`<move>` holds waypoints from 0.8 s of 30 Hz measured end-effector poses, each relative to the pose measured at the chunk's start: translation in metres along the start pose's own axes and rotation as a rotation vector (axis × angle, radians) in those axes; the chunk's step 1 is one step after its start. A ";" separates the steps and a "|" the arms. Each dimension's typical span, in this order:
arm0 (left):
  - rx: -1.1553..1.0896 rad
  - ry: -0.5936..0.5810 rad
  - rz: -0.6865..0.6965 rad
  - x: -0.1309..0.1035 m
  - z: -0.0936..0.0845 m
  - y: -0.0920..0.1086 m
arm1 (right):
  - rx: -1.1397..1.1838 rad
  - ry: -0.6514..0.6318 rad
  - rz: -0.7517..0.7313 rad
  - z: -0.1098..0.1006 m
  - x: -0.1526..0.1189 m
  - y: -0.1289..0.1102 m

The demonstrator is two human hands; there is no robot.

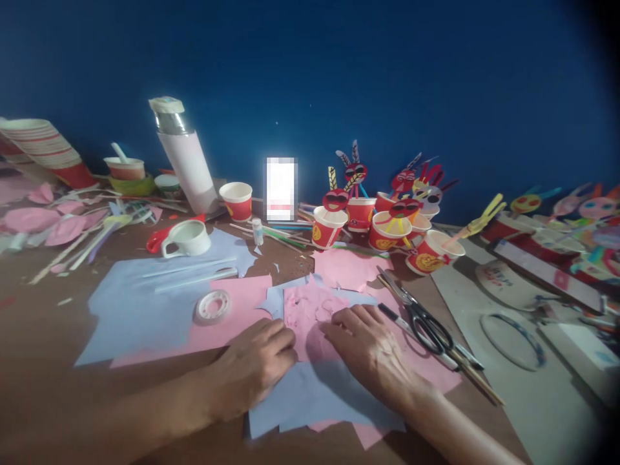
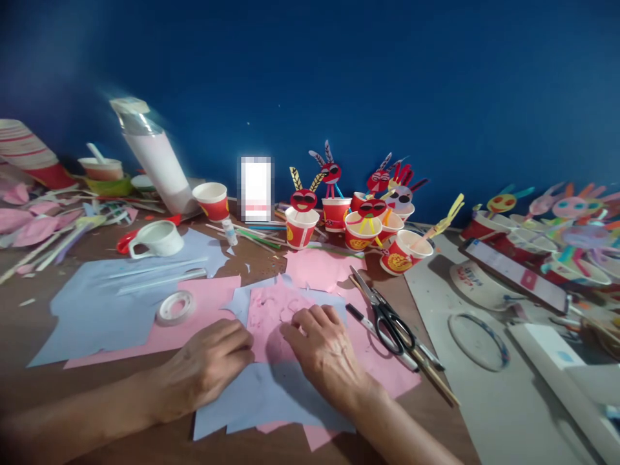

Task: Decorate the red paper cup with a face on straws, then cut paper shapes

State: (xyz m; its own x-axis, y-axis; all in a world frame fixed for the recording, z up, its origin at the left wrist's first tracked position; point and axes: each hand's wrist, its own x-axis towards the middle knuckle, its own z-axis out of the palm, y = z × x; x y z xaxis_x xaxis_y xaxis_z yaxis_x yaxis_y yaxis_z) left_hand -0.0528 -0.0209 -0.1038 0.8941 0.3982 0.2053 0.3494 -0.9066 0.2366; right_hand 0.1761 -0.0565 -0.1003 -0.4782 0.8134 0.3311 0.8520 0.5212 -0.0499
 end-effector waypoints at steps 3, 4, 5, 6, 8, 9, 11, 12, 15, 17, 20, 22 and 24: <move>-0.002 -0.002 0.005 0.000 -0.002 0.000 | -0.070 -0.063 -0.108 -0.001 0.006 -0.003; -0.007 0.004 0.013 0.000 -0.002 0.000 | -0.102 -0.081 -0.141 -0.002 0.008 -0.005; -0.015 0.016 0.019 0.000 -0.002 0.000 | -0.137 -0.095 -0.168 -0.003 0.011 -0.006; -0.026 0.026 0.017 -0.001 -0.003 0.000 | -0.172 -0.104 -0.190 -0.004 0.014 -0.007; -0.064 0.037 0.003 -0.001 -0.004 -0.001 | -0.221 -0.116 -0.225 -0.005 0.019 -0.009; -0.087 0.042 -0.012 -0.001 -0.005 -0.001 | -0.234 -0.115 -0.238 -0.004 0.022 -0.009; -0.147 0.053 -0.046 -0.001 -0.008 -0.003 | -0.236 -0.113 -0.257 -0.002 0.025 -0.009; -0.180 0.057 -0.059 -0.001 -0.009 -0.005 | -0.230 -0.110 -0.259 -0.001 0.026 -0.009; -0.277 0.103 -0.101 0.000 -0.014 -0.014 | -0.202 -0.093 -0.227 -0.002 0.026 -0.005; -0.333 0.163 -0.132 0.000 -0.017 -0.020 | -0.181 -0.067 -0.170 -0.009 0.025 -0.003; -0.389 0.262 -0.178 0.001 -0.018 -0.026 | -0.049 0.016 -0.057 -0.024 0.023 -0.003; -0.400 0.314 -0.180 0.002 -0.017 -0.027 | 0.078 0.071 0.006 -0.036 0.019 -0.004; -0.388 0.335 -0.164 0.002 -0.015 -0.025 | 0.174 0.076 0.070 -0.049 0.009 -0.005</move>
State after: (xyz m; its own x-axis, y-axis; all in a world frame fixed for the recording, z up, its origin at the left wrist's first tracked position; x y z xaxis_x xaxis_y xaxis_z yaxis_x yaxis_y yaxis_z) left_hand -0.0640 0.0051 -0.0952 0.6759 0.6105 0.4128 0.2910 -0.7357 0.6116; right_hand 0.1779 -0.0647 -0.0508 -0.3963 0.8305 0.3915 0.8294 0.5067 -0.2353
